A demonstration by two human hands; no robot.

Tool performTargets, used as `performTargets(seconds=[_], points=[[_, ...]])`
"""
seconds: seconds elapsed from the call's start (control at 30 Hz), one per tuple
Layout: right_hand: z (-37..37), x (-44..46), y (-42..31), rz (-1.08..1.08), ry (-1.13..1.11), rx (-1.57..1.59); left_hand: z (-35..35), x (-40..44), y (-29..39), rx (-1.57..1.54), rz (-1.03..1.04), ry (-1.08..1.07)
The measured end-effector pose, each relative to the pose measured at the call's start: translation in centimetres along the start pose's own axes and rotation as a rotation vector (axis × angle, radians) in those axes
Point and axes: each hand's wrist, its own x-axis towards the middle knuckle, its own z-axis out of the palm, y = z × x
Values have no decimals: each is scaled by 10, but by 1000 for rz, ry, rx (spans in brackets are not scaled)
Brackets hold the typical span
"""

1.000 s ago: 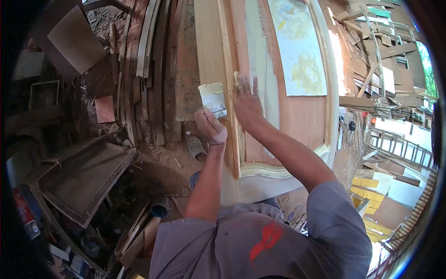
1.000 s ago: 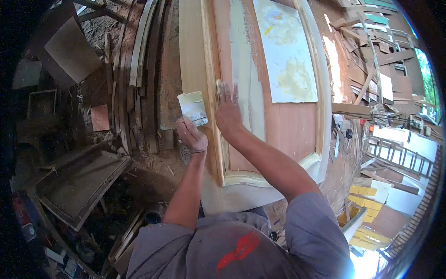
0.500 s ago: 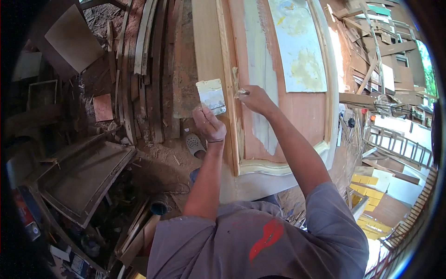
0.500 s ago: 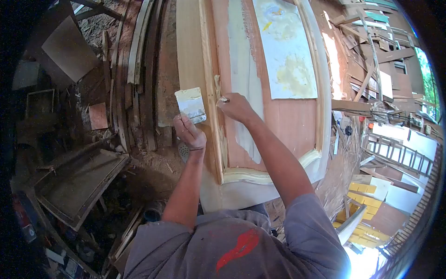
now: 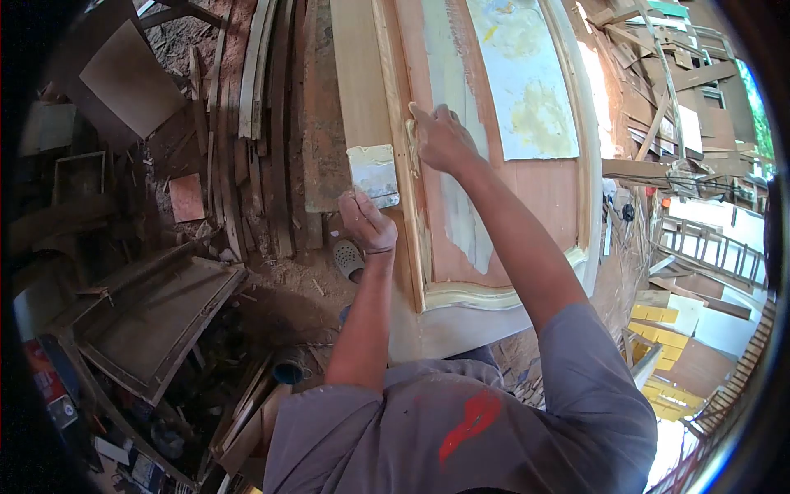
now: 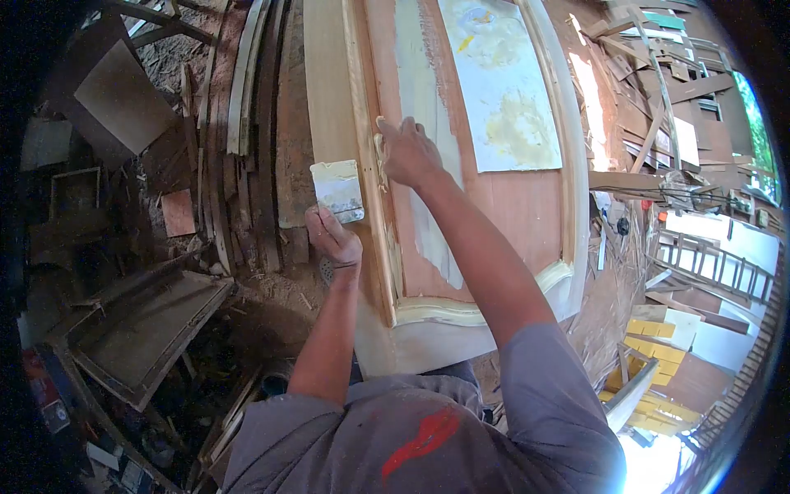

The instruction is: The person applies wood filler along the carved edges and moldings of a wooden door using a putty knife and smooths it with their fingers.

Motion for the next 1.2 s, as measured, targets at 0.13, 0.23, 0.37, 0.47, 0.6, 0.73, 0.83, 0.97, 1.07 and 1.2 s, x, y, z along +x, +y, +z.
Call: performTargets(seconds=[0.13, 0.23, 0.37, 0.47, 0.6, 0.73, 0.83, 0.97, 1.07, 1.2], points=[[0, -1, -7, -56, -80, -144, -4, 2, 4, -10, 9, -27], [0, -15, -9, -88, -105, -169, -2, -1, 2, 11, -16, -27], [1, -33, -9, -105, -126, -161, -3, -1, 2, 14, -32, -41], [6, -52, -7, -118, -138, -170, -2, -1, 1, 34, -1, -26], [8, -82, -13, -118, -166, -160, -1, 1, 5, 50, 3, 7], [21, -113, -9, -131, -199, -170, -2, 0, 3, 63, 12, -12], [31, -142, -10, -138, -199, -165, -2, -1, 0, 63, -10, -36], [37, -181, -16, -111, -266, -147, -4, -3, -4, 57, -60, -64], [48, -212, -14, -84, -352, -130, -4, -2, 0, 53, -47, -67], [34, -205, 0, -41, -469, -29, -3, 0, -4, 51, 2, -55]])
